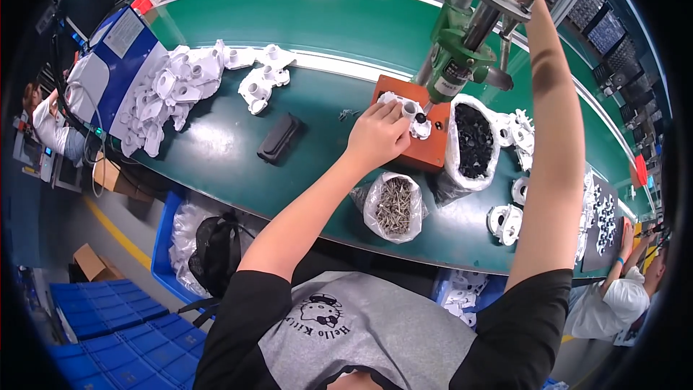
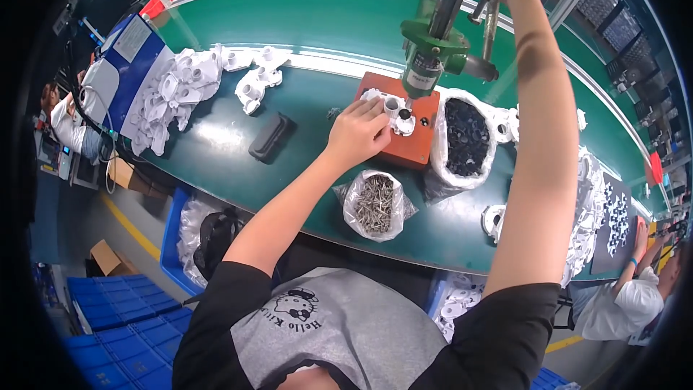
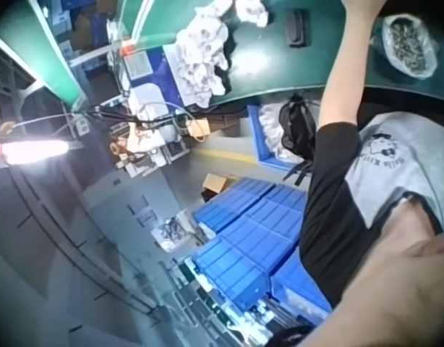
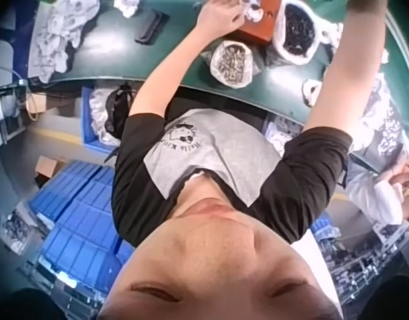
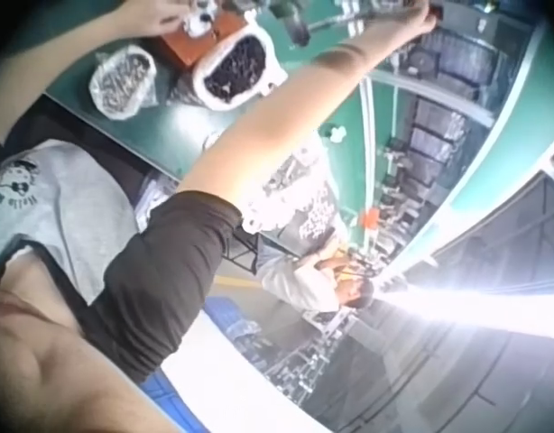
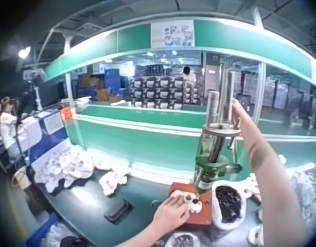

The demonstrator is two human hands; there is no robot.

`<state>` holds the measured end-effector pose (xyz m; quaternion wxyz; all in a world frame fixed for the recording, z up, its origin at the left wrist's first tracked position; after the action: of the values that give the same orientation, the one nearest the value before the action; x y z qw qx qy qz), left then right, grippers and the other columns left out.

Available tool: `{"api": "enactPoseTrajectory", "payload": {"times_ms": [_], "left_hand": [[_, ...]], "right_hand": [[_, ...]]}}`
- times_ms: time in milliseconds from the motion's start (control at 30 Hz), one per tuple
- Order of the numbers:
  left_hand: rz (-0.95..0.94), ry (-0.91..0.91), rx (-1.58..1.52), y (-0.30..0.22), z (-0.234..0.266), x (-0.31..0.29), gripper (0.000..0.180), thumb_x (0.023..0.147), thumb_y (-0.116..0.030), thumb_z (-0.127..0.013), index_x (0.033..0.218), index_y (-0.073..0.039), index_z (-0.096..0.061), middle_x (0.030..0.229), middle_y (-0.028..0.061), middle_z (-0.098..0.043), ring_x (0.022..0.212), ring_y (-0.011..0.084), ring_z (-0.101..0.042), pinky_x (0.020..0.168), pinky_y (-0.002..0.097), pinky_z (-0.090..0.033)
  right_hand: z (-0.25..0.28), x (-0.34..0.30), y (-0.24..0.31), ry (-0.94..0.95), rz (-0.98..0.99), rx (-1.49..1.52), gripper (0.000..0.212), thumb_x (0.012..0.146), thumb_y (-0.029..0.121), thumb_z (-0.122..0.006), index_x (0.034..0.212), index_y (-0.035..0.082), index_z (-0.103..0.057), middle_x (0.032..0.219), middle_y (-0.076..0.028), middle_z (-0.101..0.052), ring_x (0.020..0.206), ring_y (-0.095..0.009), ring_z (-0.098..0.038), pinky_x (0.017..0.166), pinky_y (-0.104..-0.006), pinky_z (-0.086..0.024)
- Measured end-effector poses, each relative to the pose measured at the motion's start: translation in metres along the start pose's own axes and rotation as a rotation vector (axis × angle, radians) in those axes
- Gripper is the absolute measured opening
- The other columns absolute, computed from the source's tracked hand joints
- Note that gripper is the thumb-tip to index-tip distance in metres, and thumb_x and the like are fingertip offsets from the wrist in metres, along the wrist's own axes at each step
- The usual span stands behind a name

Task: Manually assembling small plastic housings with internal components and screws using a manual press station.

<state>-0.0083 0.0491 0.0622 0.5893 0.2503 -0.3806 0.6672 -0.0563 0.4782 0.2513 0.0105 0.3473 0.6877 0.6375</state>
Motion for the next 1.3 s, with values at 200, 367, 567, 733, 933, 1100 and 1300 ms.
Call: {"api": "enactPoseTrajectory", "payload": {"times_ms": [200,367,567,733,933,1100,1300], "left_hand": [[0.028,0.008,0.031,0.006,0.003,-0.004,0.013,0.072,-0.013,-0.06,0.082,-0.005,-0.062,0.1,0.0155,-0.066,0.097,0.0282,-0.063,0.09,0.0407,-0.048],[0.016,-0.004,0.003,-0.001,0.001,0.002,0.016,0.074,-0.013,-0.06,0.087,-0.004,-0.063,0.099,0.0146,-0.066,0.098,0.0278,-0.063,0.091,0.0398,-0.048],[0.052,-0.01,0.074,0.012,0.015,-0.011,0.014,0.074,-0.012,-0.06,0.085,-0.004,-0.062,0.097,0.016,-0.067,0.096,0.0291,-0.064,0.089,0.0408,-0.049],[0.036,0.034,0.026,0.0,-0.003,0.0,0.015,0.074,-0.012,-0.06,0.086,-0.003,-0.061,0.099,0.0171,-0.067,0.099,0.0294,-0.063,0.091,0.0415,-0.048],[0.059,0.056,0.008,0.01,0.001,-0.006,0.021,0.074,-0.014,-0.06,0.092,-0.002,-0.06,0.102,0.0176,-0.066,0.1,0.0305,-0.063,0.093,0.0421,-0.047],[0.198,0.121,-0.117,0.015,-0.005,-0.004,0.038,0.078,-0.019,-0.06,0.109,0.001,-0.055,0.109,0.0192,-0.062,0.104,0.0334,-0.059,0.095,0.0427,-0.044],[0.192,0.225,0.092,0.017,-0.02,-0.004,0.05,0.082,-0.033,-0.059,0.12,0.0,-0.051,0.129,0.0236,-0.049,0.124,0.0349,-0.044,0.102,0.0464,-0.034]], "right_hand": [[-0.144,-0.103,0.113,-0.119,0.141,-0.297,0.019,0.085,0.02,-0.04,0.077,0.006,-0.051,0.075,-0.007,-0.051,0.061,-0.018,-0.047,0.059,-0.0286,-0.037],[-0.16,-0.168,0.197,0.196,0.039,-0.144,0.024,0.092,0.031,-0.046,0.083,0.01,-0.054,0.084,-0.01,-0.057,0.074,-0.015,-0.053,0.067,-0.031,-0.041],[-0.285,-0.374,0.092,1.418,0.018,-1.021,0.044,0.082,0.039,-0.06,0.052,0.007,-0.058,0.046,-0.011,-0.051,0.047,-0.03,-0.056,0.052,-0.0371,-0.047],[-0.271,-0.414,0.041,1.079,-0.02,-1.491,0.031,0.074,0.032,-0.062,0.055,0.009,-0.055,0.046,-0.006,-0.051,0.045,-0.028,-0.055,0.047,-0.0379,-0.041],[-0.276,-0.389,0.071,1.011,-0.115,-0.96,0.023,0.078,0.031,-0.066,0.069,0.01,-0.061,0.052,-0.009,-0.054,0.049,-0.027,-0.057,0.049,-0.0359,-0.043],[-0.212,-0.306,0.152,0.614,0.177,0.044,0.058,0.096,0.047,-0.028,0.102,-0.004,-0.056,0.064,-0.01,-0.055,0.057,-0.019,-0.053,0.069,-0.0323,-0.05],[-0.12,-0.191,0.064,-0.122,0.057,0.046,0.039,0.093,0.032,-0.046,0.116,0.0,-0.051,0.102,-0.013,-0.06,0.096,-0.022,-0.057,0.089,-0.034,-0.041]]}}
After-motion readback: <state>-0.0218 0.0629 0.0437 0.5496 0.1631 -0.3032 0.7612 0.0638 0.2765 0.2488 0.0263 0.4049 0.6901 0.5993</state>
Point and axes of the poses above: each hand's wrist, its own x-axis towards the middle knuckle, its own z-axis out of the back of the hand, y = z × x, the point moved 8 cm from there along x, towards the middle knuckle
